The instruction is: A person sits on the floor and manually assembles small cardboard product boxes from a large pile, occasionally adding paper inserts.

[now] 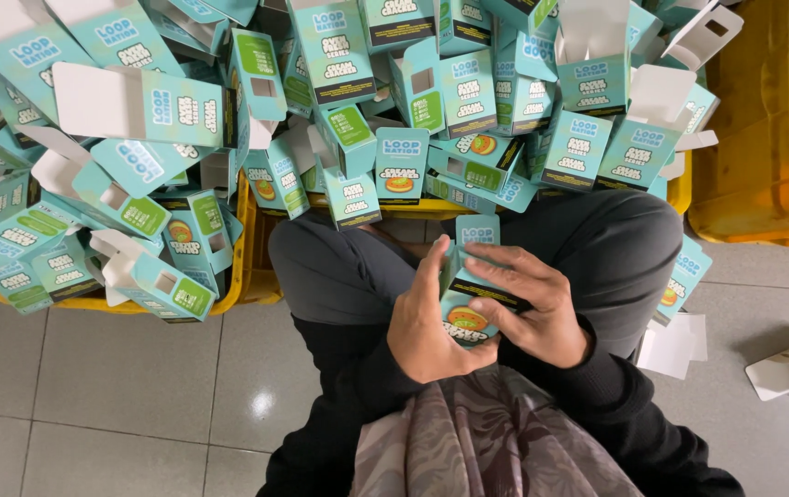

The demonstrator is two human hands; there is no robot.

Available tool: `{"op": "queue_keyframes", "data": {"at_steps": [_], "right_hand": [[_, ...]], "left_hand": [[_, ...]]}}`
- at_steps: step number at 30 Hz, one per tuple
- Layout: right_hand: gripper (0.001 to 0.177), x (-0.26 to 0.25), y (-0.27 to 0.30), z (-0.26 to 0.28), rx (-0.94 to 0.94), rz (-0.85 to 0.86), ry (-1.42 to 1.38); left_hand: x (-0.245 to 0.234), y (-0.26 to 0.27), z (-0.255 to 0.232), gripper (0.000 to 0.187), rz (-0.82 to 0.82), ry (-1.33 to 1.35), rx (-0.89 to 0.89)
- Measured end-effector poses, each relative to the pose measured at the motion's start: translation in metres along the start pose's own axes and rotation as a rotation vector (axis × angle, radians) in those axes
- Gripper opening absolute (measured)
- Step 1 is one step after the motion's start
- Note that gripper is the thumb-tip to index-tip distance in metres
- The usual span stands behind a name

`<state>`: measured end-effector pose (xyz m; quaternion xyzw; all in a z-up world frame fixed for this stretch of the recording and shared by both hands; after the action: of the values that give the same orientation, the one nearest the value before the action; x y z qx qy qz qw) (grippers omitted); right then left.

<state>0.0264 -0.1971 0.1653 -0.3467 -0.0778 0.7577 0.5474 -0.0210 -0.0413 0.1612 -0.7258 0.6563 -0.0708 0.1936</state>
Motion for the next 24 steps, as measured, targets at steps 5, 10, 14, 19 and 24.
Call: {"op": "queue_keyframes", "data": {"at_steps": [5, 10, 14, 19, 24], "right_hand": [[0.034, -0.003, -0.009, 0.005, -0.015, 0.010, -0.034], [0.027, -0.003, 0.002, -0.004, -0.018, 0.024, -0.020], [0.036, -0.009, 0.000, -0.008, 0.015, 0.045, 0.031], [0.078, -0.054, 0.007, -0.021, 0.157, -0.072, 0.112], [0.033, -0.138, 0.079, -0.087, 0.525, -0.546, 0.157]], "left_hand": [[0.005, 0.006, 0.010, 0.119, -0.013, 0.041, 0.013], [0.012, 0.010, 0.016, 0.122, 0.019, 0.071, -0.010], [0.021, 0.004, 0.020, 0.121, 0.037, 0.102, -0.144], [0.016, 0.001, 0.083, 0.114, -0.022, 0.722, -0.261], [-0.029, -0.009, 0.159, 0.068, 0.327, 2.205, -1.172]]}}
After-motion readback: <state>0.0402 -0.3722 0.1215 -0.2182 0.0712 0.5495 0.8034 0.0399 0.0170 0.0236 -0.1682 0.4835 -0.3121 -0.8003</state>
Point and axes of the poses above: each hand's wrist, its own y-axis away from the middle knuckle, its own x-axis out of the palm, z = x × y, the point moved 1 cm from there along -y, towards the middle knuckle, and after that the axes turned 13 degrees about y, right-handed, at the moved point
